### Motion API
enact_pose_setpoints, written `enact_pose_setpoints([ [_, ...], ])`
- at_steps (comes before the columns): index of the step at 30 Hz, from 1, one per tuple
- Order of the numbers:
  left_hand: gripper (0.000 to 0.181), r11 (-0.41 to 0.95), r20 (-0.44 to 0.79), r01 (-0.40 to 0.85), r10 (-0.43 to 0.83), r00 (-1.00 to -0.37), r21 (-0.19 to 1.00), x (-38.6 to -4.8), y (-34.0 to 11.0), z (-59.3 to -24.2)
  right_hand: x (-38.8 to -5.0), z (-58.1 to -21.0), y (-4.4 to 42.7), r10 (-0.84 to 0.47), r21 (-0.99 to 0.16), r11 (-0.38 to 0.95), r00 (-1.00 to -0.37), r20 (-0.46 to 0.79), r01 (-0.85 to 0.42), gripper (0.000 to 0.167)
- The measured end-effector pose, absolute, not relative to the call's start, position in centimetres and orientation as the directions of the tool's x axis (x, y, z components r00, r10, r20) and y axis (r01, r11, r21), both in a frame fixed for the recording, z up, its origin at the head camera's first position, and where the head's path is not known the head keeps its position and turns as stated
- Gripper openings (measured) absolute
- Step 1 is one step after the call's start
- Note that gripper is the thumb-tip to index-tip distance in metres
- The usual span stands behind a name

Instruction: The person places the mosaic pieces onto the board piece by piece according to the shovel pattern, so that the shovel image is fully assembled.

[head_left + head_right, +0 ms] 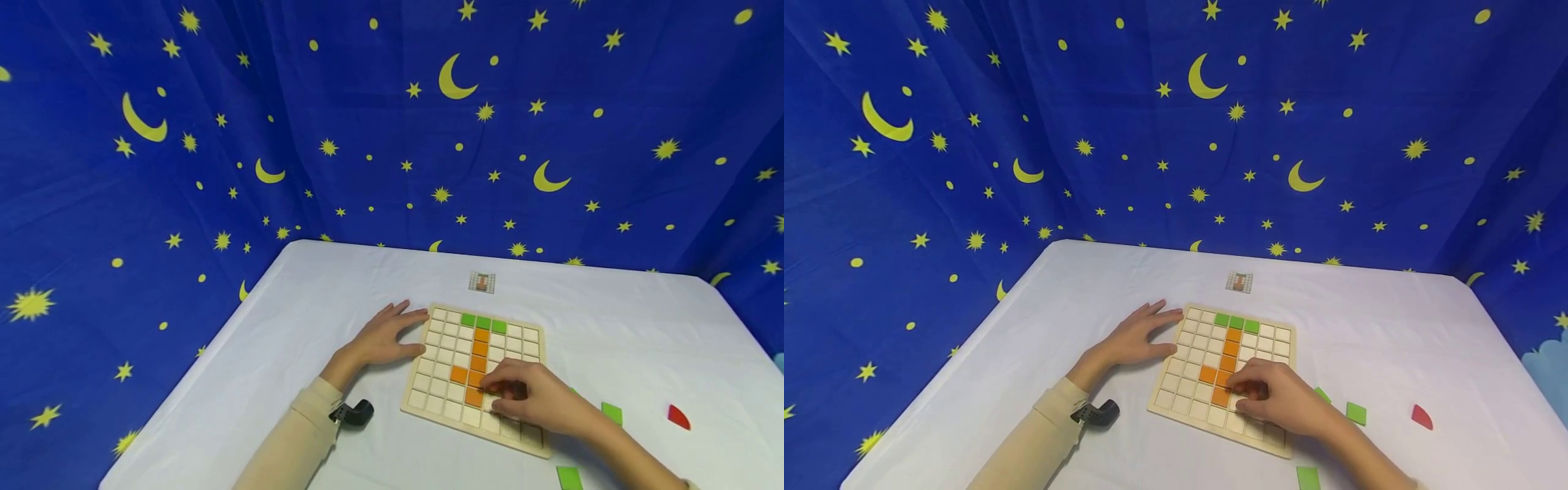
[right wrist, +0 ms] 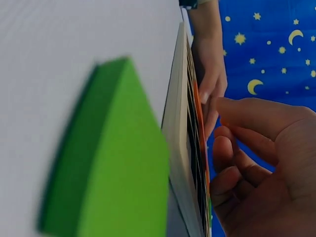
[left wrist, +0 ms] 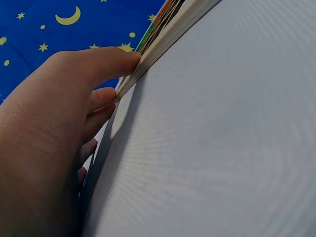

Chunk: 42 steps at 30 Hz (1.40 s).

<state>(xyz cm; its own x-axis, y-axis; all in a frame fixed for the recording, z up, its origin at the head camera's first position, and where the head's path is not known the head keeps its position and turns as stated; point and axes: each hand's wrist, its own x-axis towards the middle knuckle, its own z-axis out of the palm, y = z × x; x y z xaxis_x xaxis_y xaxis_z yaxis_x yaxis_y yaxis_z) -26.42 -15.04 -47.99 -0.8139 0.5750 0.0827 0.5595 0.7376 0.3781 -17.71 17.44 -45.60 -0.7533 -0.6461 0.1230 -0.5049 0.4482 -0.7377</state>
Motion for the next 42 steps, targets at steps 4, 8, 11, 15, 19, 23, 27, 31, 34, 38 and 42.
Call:
enact_pose_setpoints([
  [4, 0.070, 0.735, 0.088, 0.565, 0.578, -0.811, 0.376, -26.4, -15.1, -47.9, -17.8, -45.4, 18.2, -0.637, -0.743, 0.446, -0.760, 0.128, -0.499, 0.027],
  [8, 0.070, 0.735, 0.087, 0.566, 0.580, -0.810, 0.374, -26.4, -15.1, -48.0, -17.7, -45.0, 19.1, -0.617, -0.748, 0.463, -0.779, 0.113, -0.475, 0.027],
  [11, 0.070, 0.738, 0.086, 0.568, 0.581, -0.810, 0.365, -26.5, -15.0, -48.0, -17.6, -44.7, 20.0, -0.592, -0.751, 0.479, -0.799, 0.106, -0.454, 0.025],
  [15, 0.070, 0.734, 0.093, 0.573, 0.583, -0.807, 0.365, -26.5, -15.0, -48.2, -17.4, -44.5, 21.2, -0.560, -0.757, 0.482, -0.820, 0.120, -0.440, 0.026],
  [19, 0.070, 0.729, 0.097, 0.574, 0.585, -0.806, 0.374, -26.4, -15.1, -48.1, -17.4, -44.4, 22.3, -0.526, -0.768, 0.504, -0.846, 0.089, -0.395, 0.027],
  [23, 0.070, 0.727, 0.101, 0.576, 0.585, -0.805, 0.375, -26.4, -15.1, -48.1, -17.5, -44.3, 23.4, -0.483, -0.753, 0.551, -0.873, 0.062, -0.359, 0.026],
  [27, 0.070, 0.726, 0.099, 0.580, 0.590, -0.801, 0.370, -26.5, -15.1, -48.1, -17.5, -44.1, 24.3, -0.435, -0.725, 0.606, -0.899, 0.041, -0.326, 0.024],
  [31, 0.069, 0.729, 0.090, 0.574, 0.587, -0.804, 0.372, -26.4, -15.0, -48.1, -17.5, -43.9, 25.3, -0.402, -0.718, 0.634, -0.915, 0.009, -0.286, 0.025],
  [34, 0.069, 0.731, 0.088, 0.569, 0.583, -0.807, 0.377, -26.4, -15.0, -48.0, -17.5, -43.9, 26.1, -0.378, -0.701, 0.660, -0.926, 0.001, -0.270, 0.026],
  [38, 0.069, 0.731, 0.089, 0.570, 0.584, -0.807, 0.375, -26.4, -15.0, -47.9, -17.4, -44.2, 27.2, -0.341, -0.671, 0.697, -0.940, -0.001, -0.252, 0.027],
  [42, 0.069, 0.730, 0.093, 0.570, 0.583, -0.807, 0.377, -26.4, -14.9, -48.0, -17.3, -44.3, 28.1, -0.321, -0.661, 0.713, -0.947, -0.010, -0.234, 0.029],
])
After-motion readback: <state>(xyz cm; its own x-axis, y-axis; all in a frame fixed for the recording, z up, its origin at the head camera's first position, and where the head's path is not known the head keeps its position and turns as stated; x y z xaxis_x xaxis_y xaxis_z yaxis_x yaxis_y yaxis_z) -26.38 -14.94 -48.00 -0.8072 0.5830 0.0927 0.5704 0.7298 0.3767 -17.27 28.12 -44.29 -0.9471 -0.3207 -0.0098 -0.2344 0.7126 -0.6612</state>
